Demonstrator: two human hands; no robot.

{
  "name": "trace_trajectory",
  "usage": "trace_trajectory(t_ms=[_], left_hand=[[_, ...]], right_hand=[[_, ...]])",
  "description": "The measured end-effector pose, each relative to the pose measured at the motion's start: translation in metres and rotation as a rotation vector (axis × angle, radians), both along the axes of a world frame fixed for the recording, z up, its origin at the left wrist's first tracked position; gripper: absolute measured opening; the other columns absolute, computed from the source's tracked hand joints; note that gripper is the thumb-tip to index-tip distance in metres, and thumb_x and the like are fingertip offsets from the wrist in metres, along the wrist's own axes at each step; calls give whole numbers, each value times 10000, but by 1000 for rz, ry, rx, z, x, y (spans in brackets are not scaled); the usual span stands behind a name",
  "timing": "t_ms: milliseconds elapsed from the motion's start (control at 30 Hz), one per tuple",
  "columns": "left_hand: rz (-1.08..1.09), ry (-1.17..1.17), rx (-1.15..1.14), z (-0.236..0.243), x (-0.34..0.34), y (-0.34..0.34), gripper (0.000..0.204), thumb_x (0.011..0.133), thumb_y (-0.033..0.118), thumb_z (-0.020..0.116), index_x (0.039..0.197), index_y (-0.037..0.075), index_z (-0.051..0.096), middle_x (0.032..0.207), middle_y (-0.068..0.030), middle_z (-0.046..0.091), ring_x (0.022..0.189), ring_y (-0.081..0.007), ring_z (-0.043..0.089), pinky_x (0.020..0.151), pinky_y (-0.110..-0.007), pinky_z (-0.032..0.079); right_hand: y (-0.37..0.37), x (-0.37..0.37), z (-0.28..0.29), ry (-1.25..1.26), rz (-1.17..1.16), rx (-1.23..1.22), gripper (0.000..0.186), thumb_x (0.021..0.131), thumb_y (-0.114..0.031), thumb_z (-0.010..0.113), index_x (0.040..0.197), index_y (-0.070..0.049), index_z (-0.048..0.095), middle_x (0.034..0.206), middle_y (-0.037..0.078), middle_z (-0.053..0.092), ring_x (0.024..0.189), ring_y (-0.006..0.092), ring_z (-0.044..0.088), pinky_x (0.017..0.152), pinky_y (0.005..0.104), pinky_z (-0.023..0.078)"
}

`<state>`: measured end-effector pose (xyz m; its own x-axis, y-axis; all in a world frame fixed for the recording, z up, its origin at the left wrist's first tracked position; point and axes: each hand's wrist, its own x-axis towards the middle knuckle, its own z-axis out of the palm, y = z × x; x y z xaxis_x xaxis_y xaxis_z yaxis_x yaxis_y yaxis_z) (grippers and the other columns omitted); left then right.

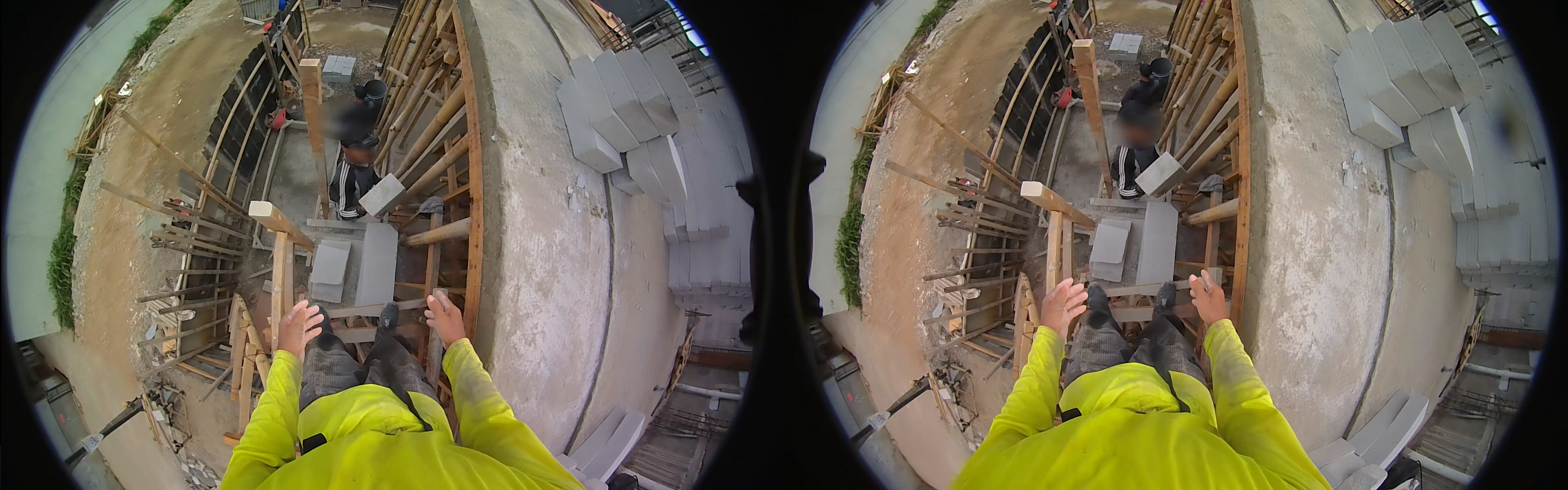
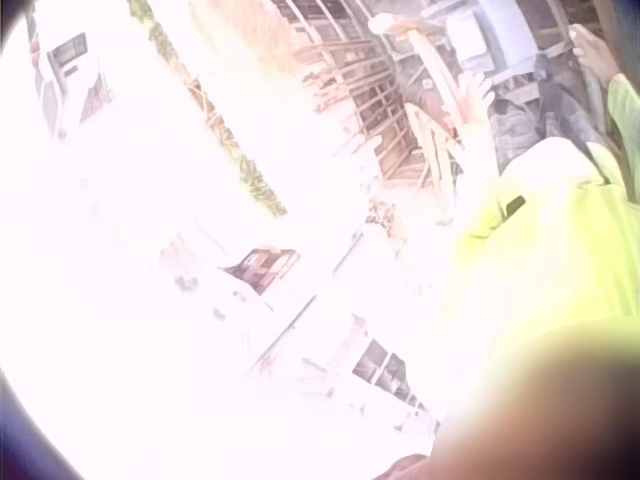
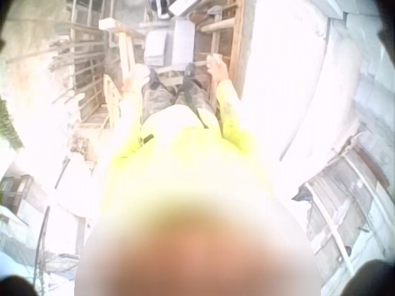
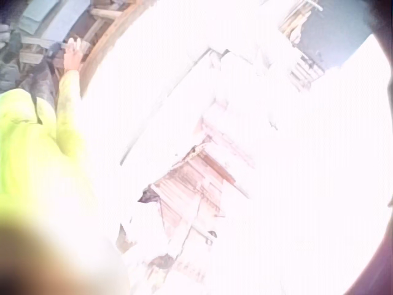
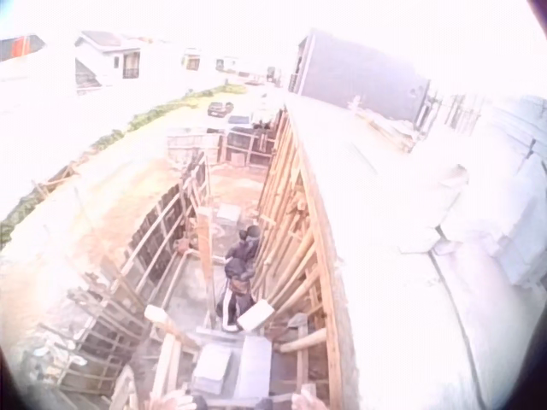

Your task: The person repeatedly picks up large white concrete blocks from a stack on a rooftop, carries them to the edge, and hands them down to another worker below. The cycle of retrieving, transporting, and passing blocks continues throughout the clip.

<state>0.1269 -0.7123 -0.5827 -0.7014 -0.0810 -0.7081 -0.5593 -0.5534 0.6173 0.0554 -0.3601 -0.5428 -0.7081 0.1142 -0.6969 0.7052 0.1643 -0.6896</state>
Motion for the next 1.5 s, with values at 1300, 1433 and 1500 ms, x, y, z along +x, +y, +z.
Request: trace_trajectory(t_ms=[1300, 1433, 1500], left_hand=[[-127, -113, 194, 28, 2, 37, 854, 852, 648, 602, 1391, 0, 462, 1284, -153, 589, 1102, -260, 608, 940, -376, 508], [-188, 44, 64, 122, -2, 32, 878, 843, 662, 604, 1400, 0, 450, 1295, -157, 578, 1120, -262, 596, 951, -380, 500], [-220, 129, 11, 162, -1, 32, 890, 839, 668, 604, 1404, 0, 444, 1301, -159, 573, 1128, -263, 590, 956, -382, 495]], right_hand=[[-74, 11, -56, -373, -418, -480, 573, 857, -288, 703, 1304, 34, 544, 1169, 149, 624, 1029, 223, 640, 859, 334, 543], [-99, 11, 21, -324, -281, -619, 726, 795, -334, 746, 1331, 85, 491, 1132, 171, 639, 965, 237, 659, 826, 333, 552], [-111, 7, 58, -248, -234, -661, 735, 792, -335, 748, 1337, 81, 484, 1141, 177, 639, 957, 232, 662, 832, 331, 551]])
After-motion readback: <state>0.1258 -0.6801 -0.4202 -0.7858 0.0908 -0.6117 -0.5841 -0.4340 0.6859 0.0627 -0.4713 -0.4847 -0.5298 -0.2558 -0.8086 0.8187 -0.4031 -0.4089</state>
